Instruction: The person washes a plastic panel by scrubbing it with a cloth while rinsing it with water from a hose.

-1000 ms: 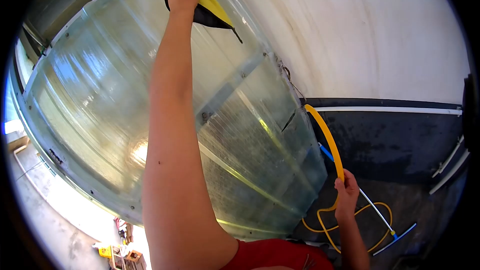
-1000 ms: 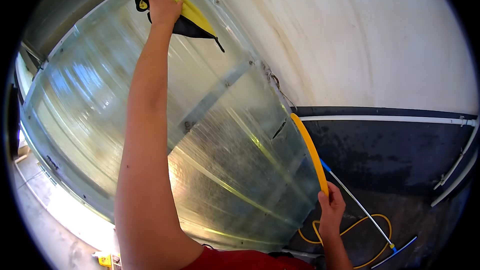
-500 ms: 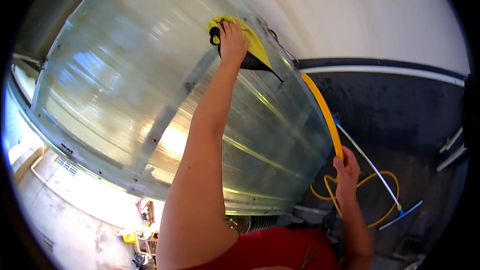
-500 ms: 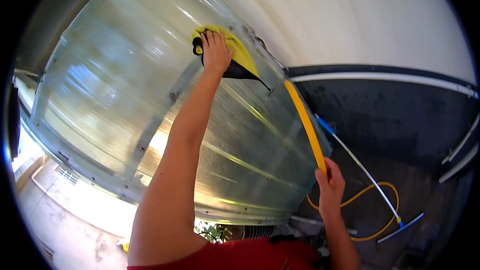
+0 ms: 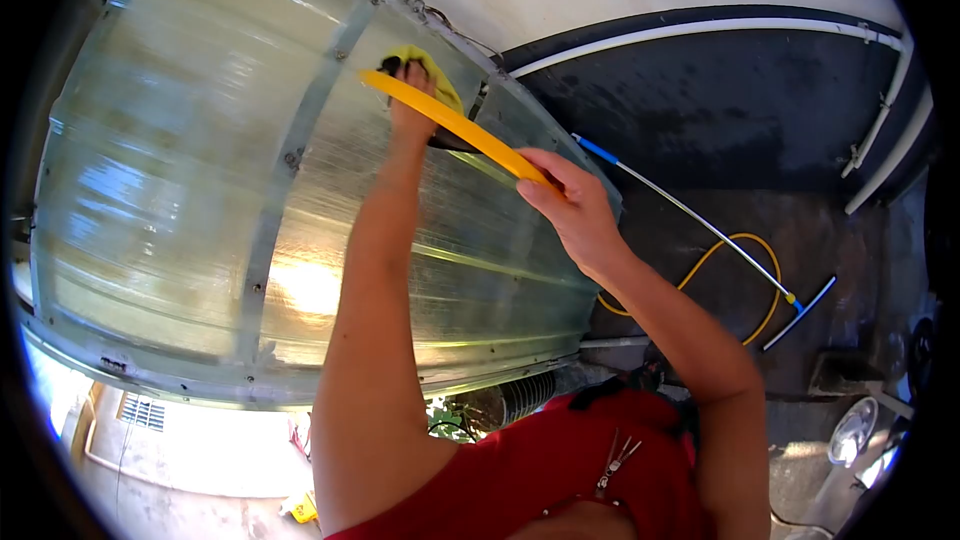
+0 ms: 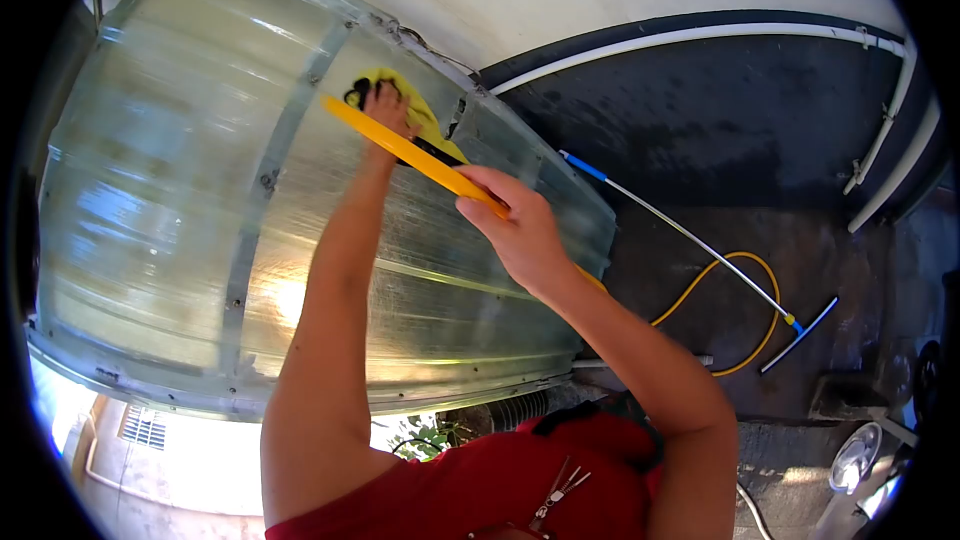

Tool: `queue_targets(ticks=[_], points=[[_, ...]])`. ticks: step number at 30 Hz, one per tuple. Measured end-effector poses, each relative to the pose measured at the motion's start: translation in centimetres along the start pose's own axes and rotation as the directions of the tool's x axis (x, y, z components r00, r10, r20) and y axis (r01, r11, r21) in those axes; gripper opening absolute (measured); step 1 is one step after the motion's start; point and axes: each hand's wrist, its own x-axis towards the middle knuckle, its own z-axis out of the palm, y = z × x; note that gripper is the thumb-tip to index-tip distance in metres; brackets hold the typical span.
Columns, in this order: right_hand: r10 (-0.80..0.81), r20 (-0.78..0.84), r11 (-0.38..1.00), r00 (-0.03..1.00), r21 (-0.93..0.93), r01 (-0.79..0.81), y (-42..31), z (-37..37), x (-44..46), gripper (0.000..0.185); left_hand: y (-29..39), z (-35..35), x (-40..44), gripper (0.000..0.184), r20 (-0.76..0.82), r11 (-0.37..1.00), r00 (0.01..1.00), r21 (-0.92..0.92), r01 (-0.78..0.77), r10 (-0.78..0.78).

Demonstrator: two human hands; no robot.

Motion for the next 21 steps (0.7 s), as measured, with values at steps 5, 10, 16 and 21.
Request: queue_targets(ticks=[5, 10, 16, 21], points=[[-0.067, -0.035, 0.993, 0.997, 0.098, 0.070, -0.5, 2.2, 3.2, 0.033, -10.0, -5.8, 5.0, 0.068, -0.030, 0.958, 0.977, 0.189, 0.215, -0.213], [-0.067, -0.171, 0.991, 0.983, 0.101, 0.085, 0.6, 0.5, 4.3, 0.034, -16.4, -8.3, 10.0, 0.063, -0.021, 0.872, 0.920, 0.311, 0.379, -0.392], [0.011, -0.302, 0.995, 0.953, 0.102, 0.021, 3.5, -2.4, 4.6, 0.035, -15.9, -4.4, 14.3, 0.059, -0.158, 0.957, 0.968, 0.190, 0.221, -0.193], [0.044, -0.323, 0.999, 0.945, 0.043, -0.032, 5.3, -3.5, 5.1, 0.036, -7.4, 0.4, 16.0, 0.040, 0.037, 0.991, 0.993, 0.069, -0.113, 0.111]])
